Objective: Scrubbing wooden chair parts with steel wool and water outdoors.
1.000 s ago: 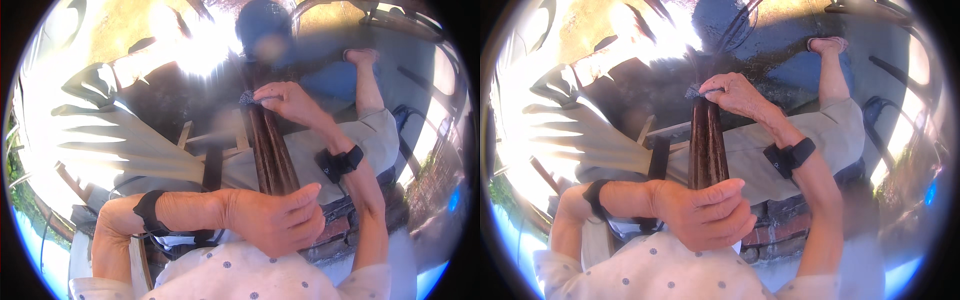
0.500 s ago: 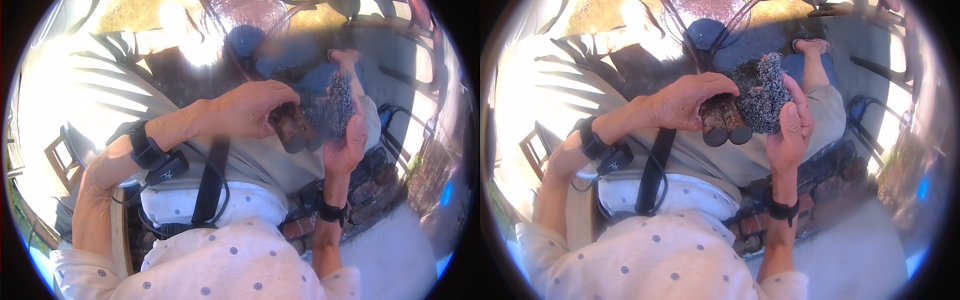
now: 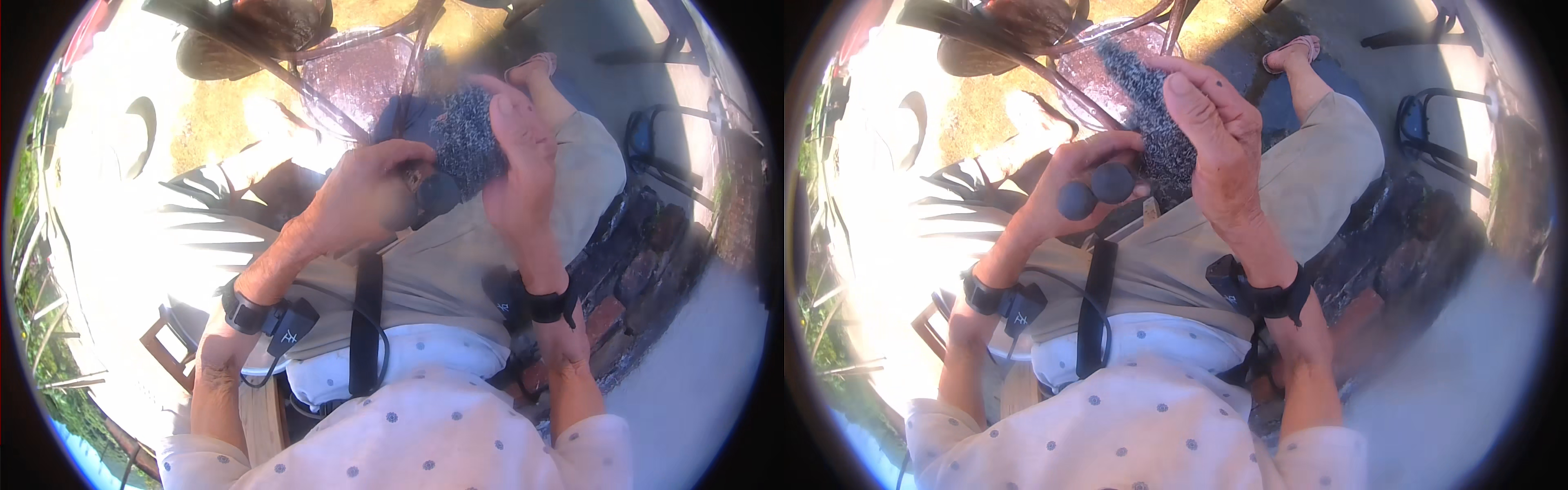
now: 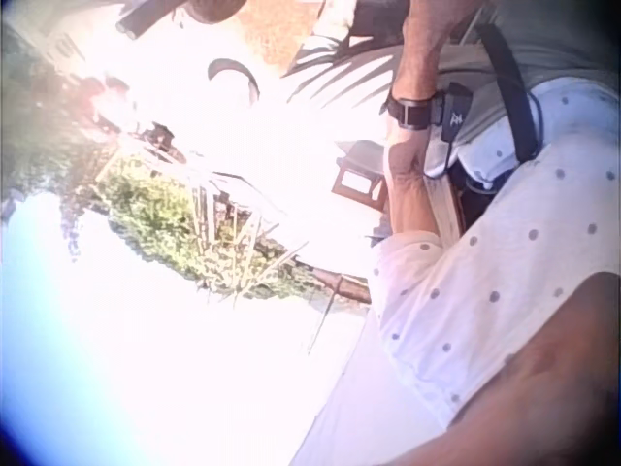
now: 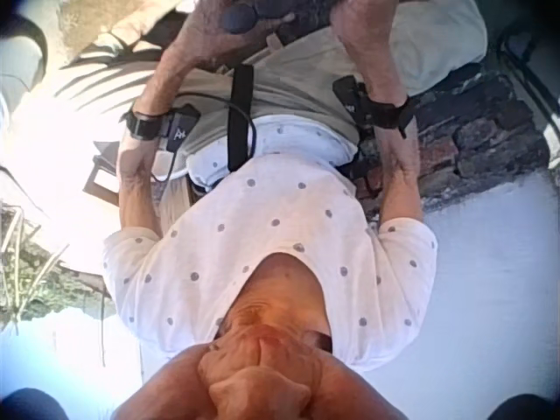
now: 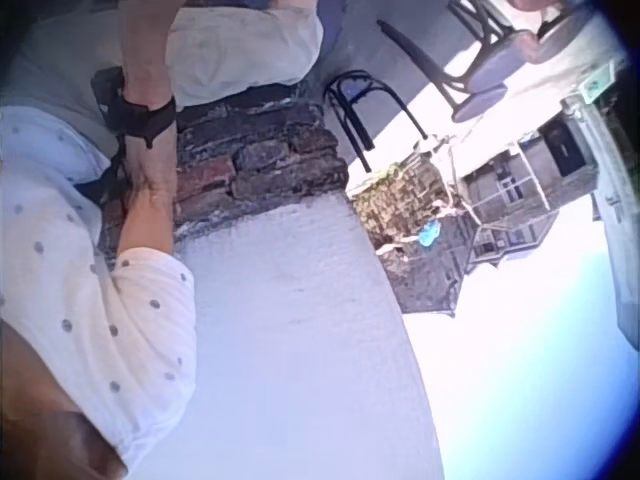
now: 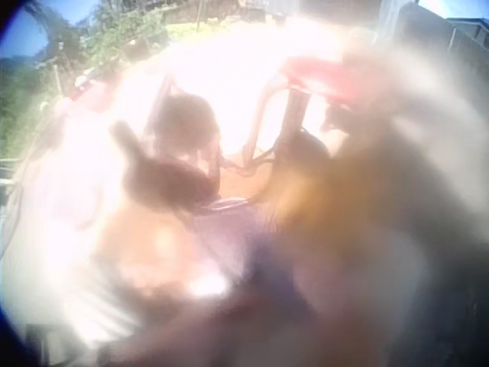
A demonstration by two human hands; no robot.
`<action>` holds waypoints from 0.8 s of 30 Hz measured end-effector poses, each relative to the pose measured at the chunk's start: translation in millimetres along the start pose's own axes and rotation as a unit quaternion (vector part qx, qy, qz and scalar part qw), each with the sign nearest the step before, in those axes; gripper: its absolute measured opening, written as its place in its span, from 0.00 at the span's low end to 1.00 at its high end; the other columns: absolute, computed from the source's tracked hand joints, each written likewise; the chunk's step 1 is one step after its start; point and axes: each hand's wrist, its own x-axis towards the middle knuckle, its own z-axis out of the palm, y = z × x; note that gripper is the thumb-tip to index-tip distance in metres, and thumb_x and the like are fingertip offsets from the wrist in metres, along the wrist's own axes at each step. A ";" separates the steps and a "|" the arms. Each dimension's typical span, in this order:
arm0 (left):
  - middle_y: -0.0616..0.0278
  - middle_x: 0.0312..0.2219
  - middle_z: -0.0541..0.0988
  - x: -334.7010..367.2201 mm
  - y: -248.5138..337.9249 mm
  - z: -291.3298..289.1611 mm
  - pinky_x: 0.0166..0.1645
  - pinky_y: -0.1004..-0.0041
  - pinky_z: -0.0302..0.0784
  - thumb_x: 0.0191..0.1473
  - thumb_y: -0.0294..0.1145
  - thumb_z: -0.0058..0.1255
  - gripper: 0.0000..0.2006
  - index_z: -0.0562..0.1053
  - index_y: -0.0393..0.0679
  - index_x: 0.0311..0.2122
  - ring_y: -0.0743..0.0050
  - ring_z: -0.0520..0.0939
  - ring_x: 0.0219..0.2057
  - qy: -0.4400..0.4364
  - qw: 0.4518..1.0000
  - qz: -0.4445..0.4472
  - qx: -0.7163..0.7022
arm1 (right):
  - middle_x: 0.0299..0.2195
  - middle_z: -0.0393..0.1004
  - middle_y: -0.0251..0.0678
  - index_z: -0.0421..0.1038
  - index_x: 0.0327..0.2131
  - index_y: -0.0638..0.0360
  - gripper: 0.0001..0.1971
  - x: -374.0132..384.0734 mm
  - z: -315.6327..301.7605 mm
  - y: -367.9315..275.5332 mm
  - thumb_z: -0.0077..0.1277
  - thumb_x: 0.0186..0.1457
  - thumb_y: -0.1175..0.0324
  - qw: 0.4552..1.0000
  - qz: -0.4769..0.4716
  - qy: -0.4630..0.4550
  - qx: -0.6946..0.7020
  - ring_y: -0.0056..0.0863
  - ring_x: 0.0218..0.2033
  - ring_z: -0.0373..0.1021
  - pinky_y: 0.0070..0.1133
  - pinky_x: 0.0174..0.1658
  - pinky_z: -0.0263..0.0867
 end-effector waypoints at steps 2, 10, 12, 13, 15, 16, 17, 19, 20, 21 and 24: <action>0.63 0.26 0.75 -4.1 -7.7 -4.3 0.34 0.78 0.69 0.45 0.24 0.54 0.16 0.68 0.35 0.41 0.82 0.71 0.28 -0.011 0.998 -0.001 0.065 | 0.33 0.71 0.30 0.70 0.39 0.65 0.11 -8.1 3.6 3.6 0.47 0.55 0.70 0.992 -0.067 -0.042 -0.095 0.12 0.33 0.63 0.10 0.37 0.58; 0.57 0.37 0.74 -23.0 -5.2 -12.3 0.43 0.74 0.70 0.38 0.21 0.53 0.23 0.66 0.37 0.45 0.77 0.74 0.37 -0.101 0.994 -0.007 0.048 | 0.38 0.69 0.37 0.59 0.51 0.69 0.24 48.3 -63.1 22.5 0.50 0.53 0.68 0.996 -0.024 0.085 -0.028 0.17 0.40 0.64 0.14 0.46 0.58; 0.54 0.41 0.73 -34.9 -6.4 -19.2 0.46 0.70 0.69 0.38 0.25 0.54 0.23 0.67 0.37 0.44 0.70 0.74 0.42 -0.115 0.990 -0.083 0.011 | 0.45 0.66 0.40 0.50 0.55 0.69 0.33 77.7 -73.0 3.8 0.53 0.50 0.66 0.991 -0.070 0.105 -0.046 0.21 0.44 0.63 0.16 0.50 0.56; 0.54 0.41 0.73 -33.3 -6.1 -19.7 0.46 0.70 0.69 0.38 0.25 0.54 0.23 0.67 0.37 0.44 0.70 0.74 0.42 -0.116 0.990 -0.080 0.009 | 0.47 0.64 0.42 0.49 0.56 0.69 0.35 93.9 -83.1 -4.7 0.55 0.48 0.65 0.988 -0.091 0.111 -0.056 0.23 0.46 0.63 0.17 0.51 0.56; 0.51 0.44 0.72 -30.2 -2.6 -24.2 0.49 0.68 0.67 0.39 0.28 0.55 0.23 0.68 0.38 0.44 0.63 0.73 0.46 -0.113 0.990 -0.072 0.044 | 0.49 0.61 0.44 0.47 0.56 0.68 0.38 133.5 -92.6 -17.9 0.57 0.46 0.64 0.987 -0.111 0.104 -0.057 0.24 0.47 0.62 0.18 0.51 0.56; 0.51 0.44 0.72 -29.0 -4.4 -24.1 0.49 0.68 0.67 0.39 0.28 0.55 0.23 0.68 0.38 0.44 0.63 0.73 0.46 -0.110 0.990 -0.071 0.046 | 0.50 0.60 0.46 0.47 0.57 0.68 0.40 149.9 -93.2 -29.0 0.58 0.44 0.64 0.973 -0.149 0.079 -0.158 0.25 0.48 0.61 0.19 0.52 0.56; 0.50 0.45 0.71 -30.4 -8.6 -22.2 0.50 0.68 0.66 0.39 0.29 0.55 0.23 0.68 0.38 0.45 0.61 0.72 0.46 -0.102 0.992 -0.055 0.043 | 0.52 0.58 0.47 0.46 0.57 0.69 0.42 166.1 -89.5 -36.3 0.59 0.43 0.64 0.948 -0.186 0.053 -0.253 0.27 0.50 0.60 0.20 0.52 0.55; 0.50 0.46 0.70 -29.3 -13.8 -20.7 0.51 0.67 0.65 0.39 0.29 0.55 0.24 0.68 0.38 0.45 0.59 0.72 0.47 -0.094 0.994 -0.041 0.041 | 0.52 0.57 0.49 0.45 0.57 0.69 0.42 194.9 -82.5 -43.7 0.59 0.42 0.64 0.954 -0.198 -0.003 -0.224 0.28 0.51 0.59 0.21 0.51 0.56; 0.50 0.46 0.70 -28.2 -14.2 -18.0 0.52 0.67 0.64 0.39 0.31 0.55 0.24 0.68 0.39 0.46 0.58 0.71 0.48 -0.099 0.993 -0.050 0.031 | 0.49 0.61 0.49 0.47 0.56 0.69 0.42 209.9 -84.1 -47.9 0.59 0.41 0.65 0.955 -0.181 -0.020 -0.234 0.27 0.49 0.61 0.20 0.49 0.58; 0.50 0.47 0.69 -27.6 -14.6 -15.7 0.53 0.66 0.63 0.39 0.32 0.55 0.25 0.68 0.39 0.46 0.57 0.70 0.49 -0.105 0.993 -0.059 0.020 | 0.43 0.67 0.45 0.56 0.53 0.68 0.36 218.2 -89.8 -53.4 0.59 0.41 0.65 0.959 -0.138 -0.060 -0.239 0.24 0.43 0.65 0.19 0.46 0.60; 0.50 0.47 0.69 -29.6 -16.1 -15.2 0.54 0.65 0.61 0.38 0.34 0.55 0.26 0.68 0.40 0.46 0.55 0.69 0.50 -0.109 0.992 -0.054 0.046 | 0.36 0.71 0.39 0.64 0.47 0.66 0.26 234.3 -89.0 -47.0 0.58 0.42 0.67 0.934 -0.149 -0.040 -0.321 0.21 0.36 0.67 0.17 0.43 0.62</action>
